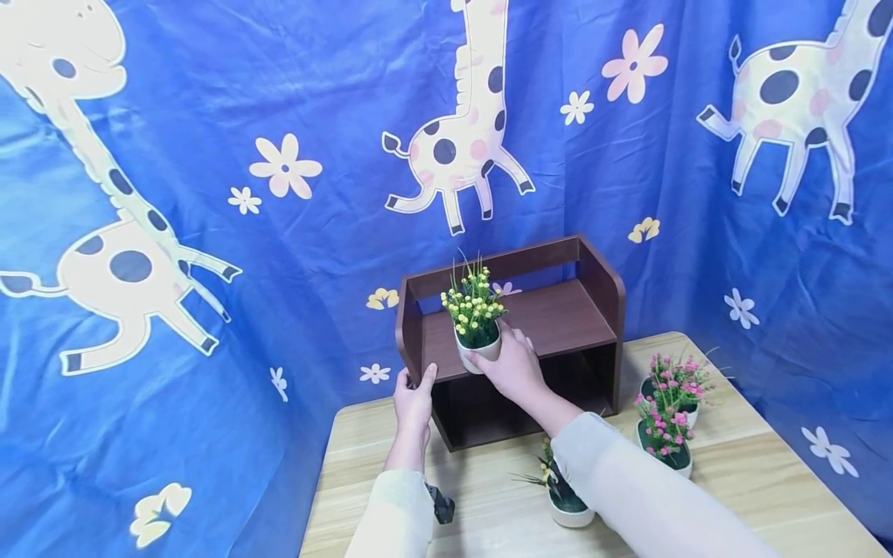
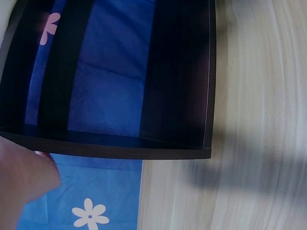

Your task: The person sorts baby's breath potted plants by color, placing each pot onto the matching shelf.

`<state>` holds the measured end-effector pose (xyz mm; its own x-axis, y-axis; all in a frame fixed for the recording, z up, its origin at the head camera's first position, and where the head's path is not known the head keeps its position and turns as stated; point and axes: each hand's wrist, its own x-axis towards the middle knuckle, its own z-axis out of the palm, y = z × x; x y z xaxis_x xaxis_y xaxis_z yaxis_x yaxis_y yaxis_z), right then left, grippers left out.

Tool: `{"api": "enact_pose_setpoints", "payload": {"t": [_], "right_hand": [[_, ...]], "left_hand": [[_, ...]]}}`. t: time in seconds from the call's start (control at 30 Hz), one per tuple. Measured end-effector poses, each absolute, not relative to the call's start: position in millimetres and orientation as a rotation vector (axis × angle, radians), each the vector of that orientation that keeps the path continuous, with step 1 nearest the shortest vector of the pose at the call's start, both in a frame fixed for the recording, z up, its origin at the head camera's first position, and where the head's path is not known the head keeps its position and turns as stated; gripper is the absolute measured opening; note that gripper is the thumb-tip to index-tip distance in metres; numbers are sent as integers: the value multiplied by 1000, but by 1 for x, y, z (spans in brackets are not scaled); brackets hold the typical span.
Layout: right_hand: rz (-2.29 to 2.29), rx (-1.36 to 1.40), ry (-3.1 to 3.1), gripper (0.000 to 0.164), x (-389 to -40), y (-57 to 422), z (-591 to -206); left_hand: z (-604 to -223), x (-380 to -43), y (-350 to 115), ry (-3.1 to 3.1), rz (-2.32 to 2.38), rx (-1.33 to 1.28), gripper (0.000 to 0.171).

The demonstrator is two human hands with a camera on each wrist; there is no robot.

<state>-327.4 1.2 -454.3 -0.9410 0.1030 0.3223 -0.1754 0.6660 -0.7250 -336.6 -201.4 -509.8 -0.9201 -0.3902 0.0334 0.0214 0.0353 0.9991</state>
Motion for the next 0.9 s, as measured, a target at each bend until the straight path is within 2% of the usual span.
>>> {"api": "enact_pose_setpoints", "payload": {"t": [0.37, 0.67, 0.9], "right_hand": [[1292, 101, -2572, 100, -328, 8, -446], [1268, 314, -2591, 85, -331, 26, -440], [1203, 333, -2585, 79, -339, 27, -444]], "left_hand": [[-510, -336, -201, -2000, -1963, 371, 48], [-511, -337, -203, -1992, -1955, 373, 46], [-509, -334, -201, -2015, -1956, 374, 47]]}}
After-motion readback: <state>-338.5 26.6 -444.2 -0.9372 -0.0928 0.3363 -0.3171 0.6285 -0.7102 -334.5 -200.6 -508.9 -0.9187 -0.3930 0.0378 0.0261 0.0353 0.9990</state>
